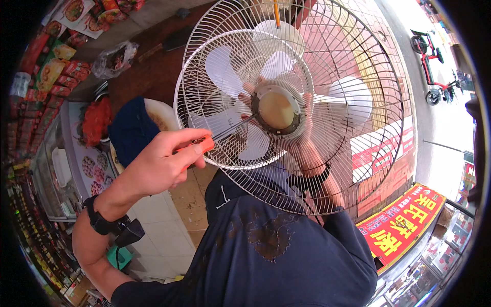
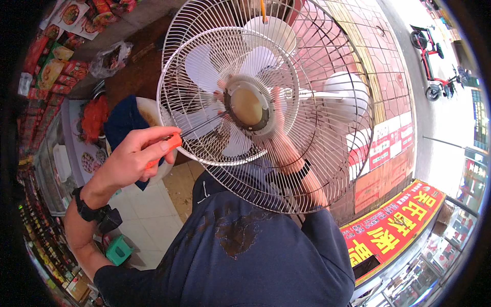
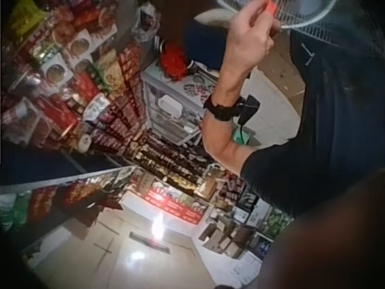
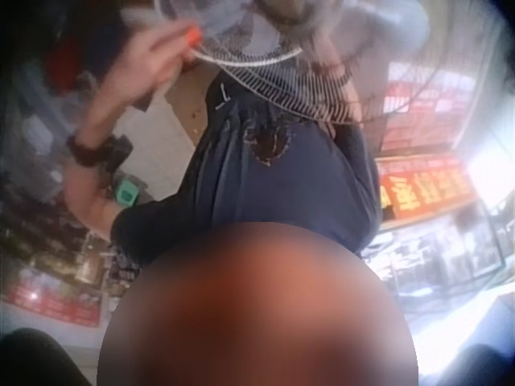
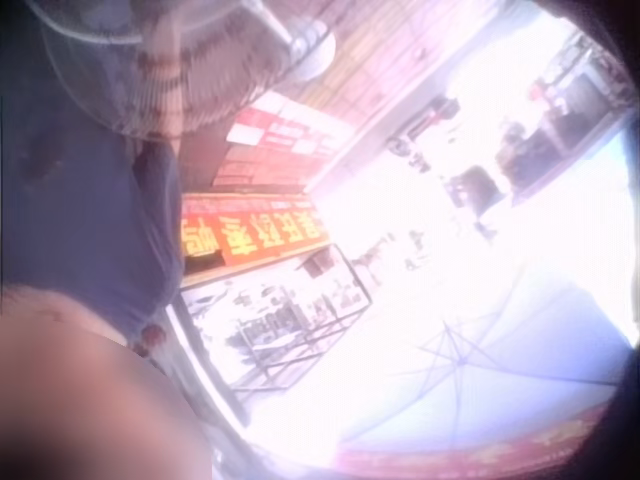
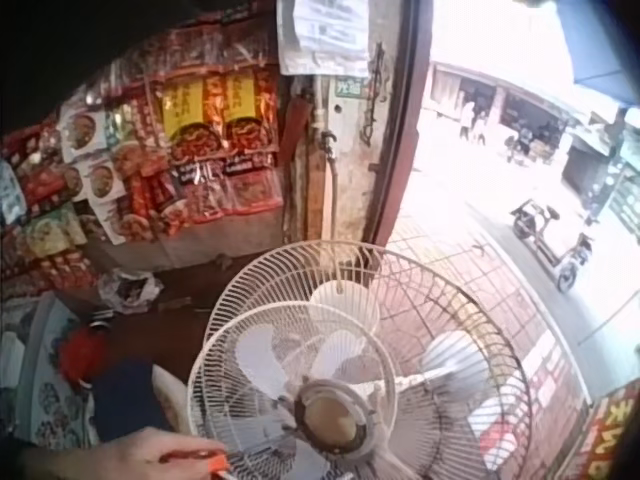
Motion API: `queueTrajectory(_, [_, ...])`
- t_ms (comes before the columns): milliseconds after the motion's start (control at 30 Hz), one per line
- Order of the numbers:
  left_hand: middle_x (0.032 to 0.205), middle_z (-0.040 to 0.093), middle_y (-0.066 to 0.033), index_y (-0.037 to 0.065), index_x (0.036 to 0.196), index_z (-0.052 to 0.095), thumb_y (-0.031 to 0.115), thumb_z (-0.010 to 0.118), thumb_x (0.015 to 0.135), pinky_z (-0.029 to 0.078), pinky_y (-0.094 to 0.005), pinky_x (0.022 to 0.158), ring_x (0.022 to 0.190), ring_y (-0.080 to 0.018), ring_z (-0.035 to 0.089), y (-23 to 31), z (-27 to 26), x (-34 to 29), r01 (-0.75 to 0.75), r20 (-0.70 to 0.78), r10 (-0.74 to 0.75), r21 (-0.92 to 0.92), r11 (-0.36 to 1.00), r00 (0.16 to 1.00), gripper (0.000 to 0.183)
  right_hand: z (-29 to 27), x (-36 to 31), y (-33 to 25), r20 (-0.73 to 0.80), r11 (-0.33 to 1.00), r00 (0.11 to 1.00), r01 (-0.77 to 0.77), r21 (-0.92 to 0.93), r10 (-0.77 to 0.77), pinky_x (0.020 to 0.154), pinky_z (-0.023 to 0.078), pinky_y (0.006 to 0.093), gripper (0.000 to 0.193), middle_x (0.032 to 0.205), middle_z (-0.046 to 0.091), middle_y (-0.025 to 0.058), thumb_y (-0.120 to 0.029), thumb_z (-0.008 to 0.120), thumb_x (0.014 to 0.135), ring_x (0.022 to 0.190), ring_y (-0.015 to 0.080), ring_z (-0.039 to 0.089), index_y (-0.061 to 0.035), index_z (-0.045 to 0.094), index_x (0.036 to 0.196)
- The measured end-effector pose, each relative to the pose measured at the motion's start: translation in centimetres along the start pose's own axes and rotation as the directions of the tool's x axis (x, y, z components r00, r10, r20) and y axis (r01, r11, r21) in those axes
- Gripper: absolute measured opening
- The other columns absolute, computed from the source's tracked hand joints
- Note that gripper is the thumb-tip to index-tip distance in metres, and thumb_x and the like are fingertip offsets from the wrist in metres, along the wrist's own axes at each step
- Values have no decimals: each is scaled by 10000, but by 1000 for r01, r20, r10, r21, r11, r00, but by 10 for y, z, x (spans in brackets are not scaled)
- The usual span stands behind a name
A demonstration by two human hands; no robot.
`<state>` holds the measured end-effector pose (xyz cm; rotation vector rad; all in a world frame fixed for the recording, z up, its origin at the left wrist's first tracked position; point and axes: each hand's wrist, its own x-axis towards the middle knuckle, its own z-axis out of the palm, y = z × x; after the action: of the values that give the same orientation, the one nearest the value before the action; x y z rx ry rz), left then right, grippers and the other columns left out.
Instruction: The person assembles a white pedestal fan by attaching the front metal grille to the fan head, then securing the rear grille. They handle the fan blades and motor housing while aligning the grilles and fastening them into place.
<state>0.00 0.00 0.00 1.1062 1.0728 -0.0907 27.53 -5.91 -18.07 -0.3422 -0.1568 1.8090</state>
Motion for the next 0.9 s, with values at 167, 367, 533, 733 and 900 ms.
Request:
queueTrajectory(167, [899, 660, -19, -1, 1477, 533, 223, 548, 1068, 409, -228, 526, 576, -38, 480, -1, 1, -12, -44, -41, 50, 127, 991, 998, 466, 1, 0, -2, 10, 1000, 1000, 9, 26, -10, 1198, 267, 712, 1116, 1707, 137, 242, -899, 266, 904, 1559, 441, 211, -92, 129, 1663])
queueTrajectory(367, [872, 678, -11, 2, 1466, 549, 219, 551, 1064, 433, -224, 551, 602, -39, 517, -10, 5, -16, -107, -86, 127, 208, 972, 988, 457, 3, -1, 0, 10, 999, 1000, 3, 35, -3, 1196, 275, 708, 1115, 1705, 144, 242, -900, 265, 903, 1555, 441, 221, -94, 134, 1663])
queueTrajectory(533, [859, 680, -16, 7, 1461, 558, 217, 562, 1062, 433, -226, 548, 598, -39, 521, -15, 6, -5, -118, -90, 138, 200, 973, 986, 451, 3, 0, 1, 16, 999, 1000, -2, 42, 1, 1195, 281, 704, 1114, 1703, 150, 242, -901, 264, 902, 1552, 442, 228, -96, 139, 1662])
queueTrajectory(733, [853, 671, -7, 5, 1466, 552, 221, 567, 1067, 427, -222, 547, 596, -36, 508, -16, 4, 1, -93, -73, 109, 198, 976, 991, 454, 2, 1, 0, 17, 998, 1000, 4, 58, -5, 1193, 288, 700, 1113, 1701, 158, 242, -902, 263, 901, 1548, 442, 238, -98, 144, 1662])
queueTrajectory(900, [860, 673, -8, 2, 1466, 551, 221, 565, 1070, 428, -221, 552, 604, -35, 508, -17, 4, 3, -119, -60, 131, 168, 979, 990, 453, 1, 3, -1, 23, 998, 1000, 10, 65, -12, 1192, 294, 696, 1112, 1699, 164, 242, -903, 263, 901, 1545, 442, 245, -100, 148, 1661])
